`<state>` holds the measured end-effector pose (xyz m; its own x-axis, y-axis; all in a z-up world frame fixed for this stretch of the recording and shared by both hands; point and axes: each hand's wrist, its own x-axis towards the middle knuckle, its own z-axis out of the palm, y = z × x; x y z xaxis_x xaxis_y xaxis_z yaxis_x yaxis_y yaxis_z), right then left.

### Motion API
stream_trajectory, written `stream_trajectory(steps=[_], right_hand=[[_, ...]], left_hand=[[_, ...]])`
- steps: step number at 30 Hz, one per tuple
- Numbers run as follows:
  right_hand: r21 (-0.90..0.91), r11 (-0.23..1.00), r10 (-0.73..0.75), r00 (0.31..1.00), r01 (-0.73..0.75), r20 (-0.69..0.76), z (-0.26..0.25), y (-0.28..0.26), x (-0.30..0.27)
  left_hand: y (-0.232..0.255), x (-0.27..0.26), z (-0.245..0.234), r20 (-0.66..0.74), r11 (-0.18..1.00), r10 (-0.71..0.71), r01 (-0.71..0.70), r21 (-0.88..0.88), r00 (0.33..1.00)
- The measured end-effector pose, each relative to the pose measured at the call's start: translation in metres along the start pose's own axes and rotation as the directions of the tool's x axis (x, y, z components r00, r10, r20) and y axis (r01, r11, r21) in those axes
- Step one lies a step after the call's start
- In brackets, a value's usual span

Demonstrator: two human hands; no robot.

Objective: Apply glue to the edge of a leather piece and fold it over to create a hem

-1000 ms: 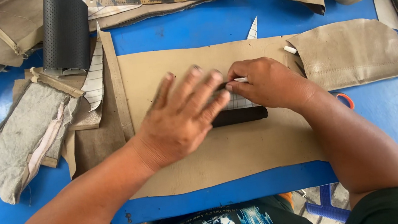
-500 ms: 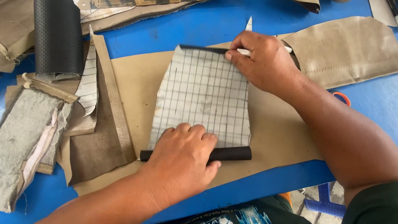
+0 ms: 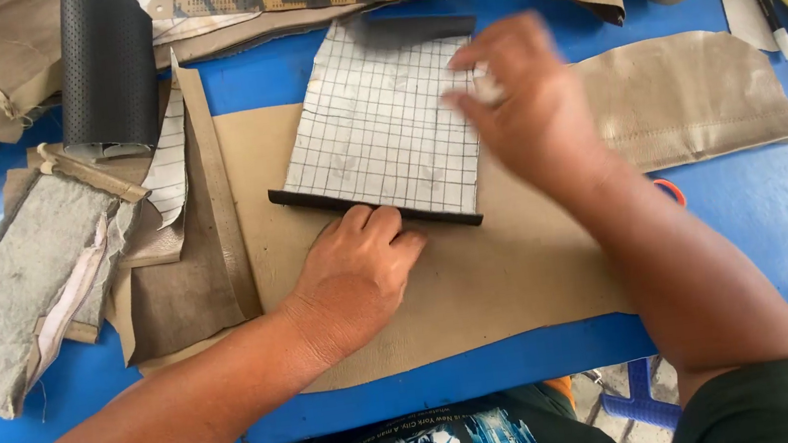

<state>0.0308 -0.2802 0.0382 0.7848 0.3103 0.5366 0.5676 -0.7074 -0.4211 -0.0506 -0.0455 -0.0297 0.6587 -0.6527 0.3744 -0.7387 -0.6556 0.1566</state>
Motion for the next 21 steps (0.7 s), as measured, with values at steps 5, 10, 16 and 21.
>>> stream_trajectory(steps=[5, 10, 16, 21], right_hand=[[0.036, 0.999, -0.026, 0.837, 0.007, 0.546, -0.001, -0.039, -0.006], [-0.180, 0.983, 0.173, 0.495, -0.033, 0.851, -0.007, -0.056, -0.002], [-0.352, 0.920, 0.232, 0.481, 0.173, 0.845, -0.027, -0.057, -0.002], [0.398, 0.798, 0.199, 0.822, -0.452, 0.534, 0.001, -0.035, -0.011]], left_hand=[[-0.009, 0.014, -0.041, 0.157, 0.997, -0.054, 0.044, 0.065, 0.986], [-0.041, -0.003, -0.034, 0.106, 0.973, -0.040, 0.015, 0.232, 0.994], [-0.026, -0.002, -0.051, 0.278, 0.999, 0.035, -0.029, -0.027, 0.960], [-0.043, 0.012, -0.062, 0.473, 0.956, -0.129, 0.236, -0.173, 0.872]])
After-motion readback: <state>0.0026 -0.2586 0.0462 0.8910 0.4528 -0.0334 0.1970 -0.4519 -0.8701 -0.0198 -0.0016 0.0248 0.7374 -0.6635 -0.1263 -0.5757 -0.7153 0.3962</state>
